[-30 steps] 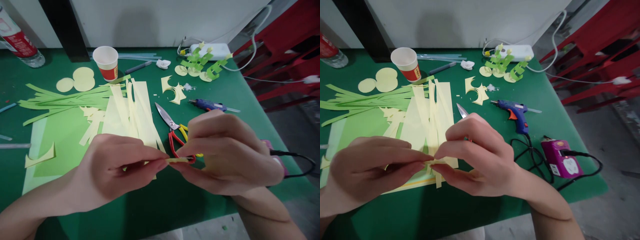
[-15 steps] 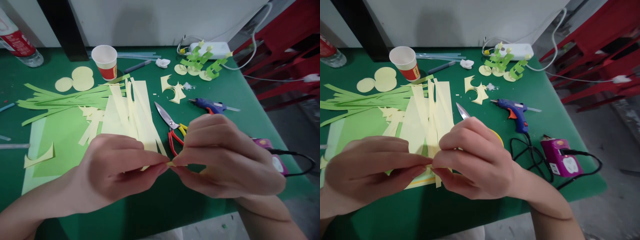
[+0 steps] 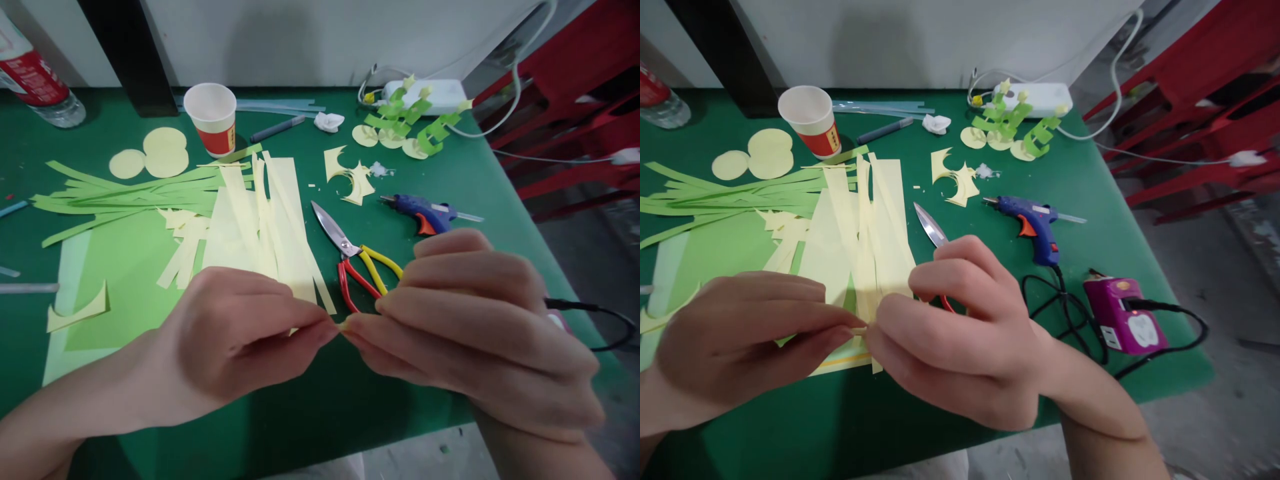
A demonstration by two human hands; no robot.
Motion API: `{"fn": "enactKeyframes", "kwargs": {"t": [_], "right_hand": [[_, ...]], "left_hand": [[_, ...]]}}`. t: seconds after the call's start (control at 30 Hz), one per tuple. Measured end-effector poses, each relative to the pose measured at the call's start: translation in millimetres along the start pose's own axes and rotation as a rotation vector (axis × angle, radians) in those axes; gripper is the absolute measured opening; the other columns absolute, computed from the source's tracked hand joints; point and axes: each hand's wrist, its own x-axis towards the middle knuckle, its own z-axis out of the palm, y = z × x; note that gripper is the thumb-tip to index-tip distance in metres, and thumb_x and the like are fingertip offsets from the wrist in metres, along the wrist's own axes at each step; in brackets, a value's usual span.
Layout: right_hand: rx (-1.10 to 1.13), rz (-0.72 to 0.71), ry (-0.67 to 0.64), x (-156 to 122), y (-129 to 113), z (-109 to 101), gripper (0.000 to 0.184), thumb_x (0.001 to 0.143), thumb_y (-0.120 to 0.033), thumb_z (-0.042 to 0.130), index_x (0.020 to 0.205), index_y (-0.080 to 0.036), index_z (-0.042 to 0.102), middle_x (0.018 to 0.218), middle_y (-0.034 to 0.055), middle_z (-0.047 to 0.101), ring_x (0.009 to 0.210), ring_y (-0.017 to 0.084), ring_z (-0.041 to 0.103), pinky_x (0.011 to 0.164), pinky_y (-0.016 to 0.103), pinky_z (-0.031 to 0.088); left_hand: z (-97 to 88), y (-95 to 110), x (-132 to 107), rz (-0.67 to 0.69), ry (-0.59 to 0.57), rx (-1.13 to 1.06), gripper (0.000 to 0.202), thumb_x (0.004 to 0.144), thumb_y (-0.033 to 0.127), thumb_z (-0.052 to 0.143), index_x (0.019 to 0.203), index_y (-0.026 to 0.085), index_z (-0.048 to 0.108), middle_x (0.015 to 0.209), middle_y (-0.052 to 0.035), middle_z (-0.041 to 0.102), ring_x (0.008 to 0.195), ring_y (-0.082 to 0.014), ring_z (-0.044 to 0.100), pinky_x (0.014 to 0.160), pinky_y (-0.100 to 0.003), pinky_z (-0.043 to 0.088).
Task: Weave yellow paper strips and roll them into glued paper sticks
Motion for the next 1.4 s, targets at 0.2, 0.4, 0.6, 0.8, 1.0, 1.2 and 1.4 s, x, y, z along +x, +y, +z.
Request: {"fn": "enactKeyframes", "kwargs": {"t": [0.2, 0.4, 0.6, 0.8, 1.0, 1.2, 1.4], "right_hand": [[-0.030, 0.038, 0.081, 1, -2, 0, 0.015, 0.072, -0.019, 0.067, 0.060, -0.020, 0.058, 0.069, -0.0023, 0.058, 0.064, 0.012, 0.047, 0.054, 0.034, 0.040], [0.034, 0.101, 0.052, 4, -1, -3, 0.017, 0.066, -0.024, 0.073, 0.070, -0.022, 0.057, 0.073, -0.0008, 0.056, 0.065, 0.013, 0.051, 0.055, 0.031, 0.043], [0.073, 0.124, 0.026, 7, 1, -5, 0.018, 0.069, -0.018, 0.070, 0.076, -0.022, 0.054, 0.076, 0.0013, 0.051, 0.067, 0.011, 0.051, 0.059, 0.029, 0.044], [0.112, 0.157, -0.022, 9, 1, 0, 0.009, 0.075, -0.018, 0.062, 0.076, -0.021, 0.053, 0.067, 0.0010, 0.054, 0.059, 0.012, 0.049, 0.053, 0.030, 0.042], [0.110, 0.166, -0.111, 8, 0, 1, 0.008, 0.081, -0.019, 0.055, 0.073, -0.020, 0.053, 0.068, 0.0025, 0.053, 0.061, 0.011, 0.049, 0.055, 0.029, 0.044], [0.102, 0.129, -0.043, 5, -3, 6, 0.005, 0.075, -0.012, 0.059, 0.074, -0.016, 0.057, 0.068, 0.0030, 0.055, 0.064, 0.012, 0.050, 0.055, 0.029, 0.044], [0.042, 0.127, 0.033, 3, -12, 2, 0.015, 0.074, -0.009, 0.063, 0.064, -0.017, 0.055, 0.065, -0.0006, 0.057, 0.064, 0.011, 0.049, 0.053, 0.030, 0.040]], "left_hand": [[0.3, 0, -1, -0.013, -0.011, 0.072, 0.026, 0.085, 0.023, 0.050, 0.062, 0.020, 0.062, 0.048, 0.0034, 0.058, 0.040, -0.0067, 0.050, 0.040, -0.017, 0.036], [-3.6, 4, 2, -0.025, 0.032, 0.146, 0.027, 0.084, 0.024, 0.050, 0.062, 0.021, 0.064, 0.047, 0.0035, 0.059, 0.040, -0.0069, 0.051, 0.037, -0.017, 0.035], [-4.3, 7, 6, 0.008, 0.047, 0.100, 0.017, 0.081, 0.018, 0.054, 0.070, 0.018, 0.067, 0.049, 0.0038, 0.061, 0.040, -0.0059, 0.051, 0.037, -0.017, 0.036], [-3.4, 7, 7, 0.038, 0.082, 0.151, 0.016, 0.080, 0.017, 0.056, 0.069, 0.018, 0.067, 0.048, 0.0037, 0.061, 0.039, -0.0058, 0.050, 0.037, -0.016, 0.036], [-2.6, 5, 4, 0.022, 0.060, 0.102, 0.015, 0.081, 0.017, 0.054, 0.073, 0.019, 0.067, 0.050, 0.0033, 0.062, 0.042, -0.0063, 0.052, 0.039, -0.017, 0.035], [0.5, 4, 3, -0.013, 0.021, 0.107, 0.020, 0.081, 0.017, 0.053, 0.065, 0.018, 0.064, 0.049, 0.0038, 0.059, 0.042, -0.0055, 0.047, 0.040, -0.017, 0.032], [-1.6, 4, 0, -0.052, -0.083, 0.139, 0.032, 0.084, 0.020, 0.049, 0.054, 0.016, 0.058, 0.042, 0.0044, 0.048, 0.038, -0.0052, 0.035, 0.038, -0.017, 0.028]]}}
